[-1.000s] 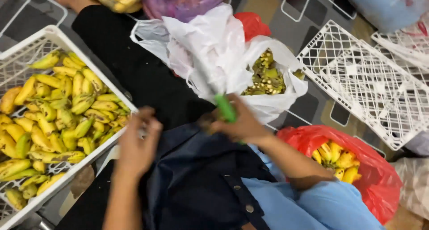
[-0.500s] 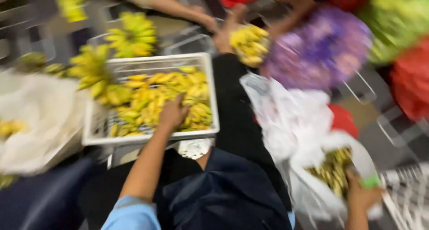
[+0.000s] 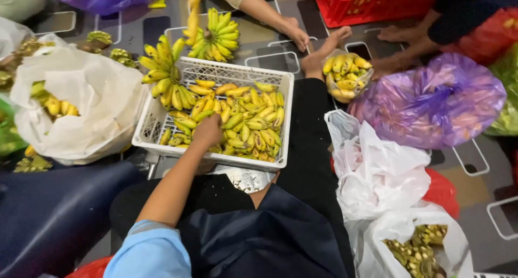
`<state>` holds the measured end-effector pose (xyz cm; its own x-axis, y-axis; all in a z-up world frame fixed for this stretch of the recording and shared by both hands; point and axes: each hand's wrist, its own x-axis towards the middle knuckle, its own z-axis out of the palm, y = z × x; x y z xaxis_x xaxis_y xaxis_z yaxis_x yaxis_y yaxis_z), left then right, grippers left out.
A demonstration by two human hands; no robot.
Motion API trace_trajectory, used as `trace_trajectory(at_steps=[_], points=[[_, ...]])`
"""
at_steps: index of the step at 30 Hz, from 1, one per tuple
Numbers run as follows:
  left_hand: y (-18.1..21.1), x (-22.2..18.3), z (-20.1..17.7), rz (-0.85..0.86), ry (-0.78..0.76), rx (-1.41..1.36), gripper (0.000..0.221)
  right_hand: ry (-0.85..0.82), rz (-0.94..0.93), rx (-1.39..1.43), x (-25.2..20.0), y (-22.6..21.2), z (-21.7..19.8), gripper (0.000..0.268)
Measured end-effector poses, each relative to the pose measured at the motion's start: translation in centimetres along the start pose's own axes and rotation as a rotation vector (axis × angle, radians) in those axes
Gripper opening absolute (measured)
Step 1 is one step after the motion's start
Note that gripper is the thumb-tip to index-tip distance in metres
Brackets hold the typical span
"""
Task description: Cutting large bunches of bananas into smaller clusters and placing them into a plastic crate for sorting or packaging.
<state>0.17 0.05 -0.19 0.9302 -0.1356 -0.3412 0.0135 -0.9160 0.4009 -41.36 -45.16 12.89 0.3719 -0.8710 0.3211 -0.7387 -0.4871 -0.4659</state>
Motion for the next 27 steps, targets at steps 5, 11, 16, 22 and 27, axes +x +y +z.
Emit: trace_trajectory(at_steps=[5,11,16,22,27], points=[[-1.3,1.5,1.4,0.157,0.135,0.008,0.026,0.071,0.086,-0.152,1.2,16.0,8.7,0.046],[3.6,-1.7,-0.4,0.305,0.21,0.091,0.046,0.186,0.128,0.116,-0.7,9.8,5.5,0.037],[9.4,-7.5,-1.6,0.615,0.094,-0.276,0.044,0.122,0.006,0.27,-3.3,-2.1,6.5,0.036],[14.2,-15.0,1.7,0.527,-0.567,-1.098,0.059,-0.587,-0.005,0.488,-10.0,-17.4,7.8,0.035],[15.5,-16.8,4.9,-0.032,-0.294,-1.852,0.017,-0.721,-0.828,0.684,-8.4,-22.5,8.7,0.025]])
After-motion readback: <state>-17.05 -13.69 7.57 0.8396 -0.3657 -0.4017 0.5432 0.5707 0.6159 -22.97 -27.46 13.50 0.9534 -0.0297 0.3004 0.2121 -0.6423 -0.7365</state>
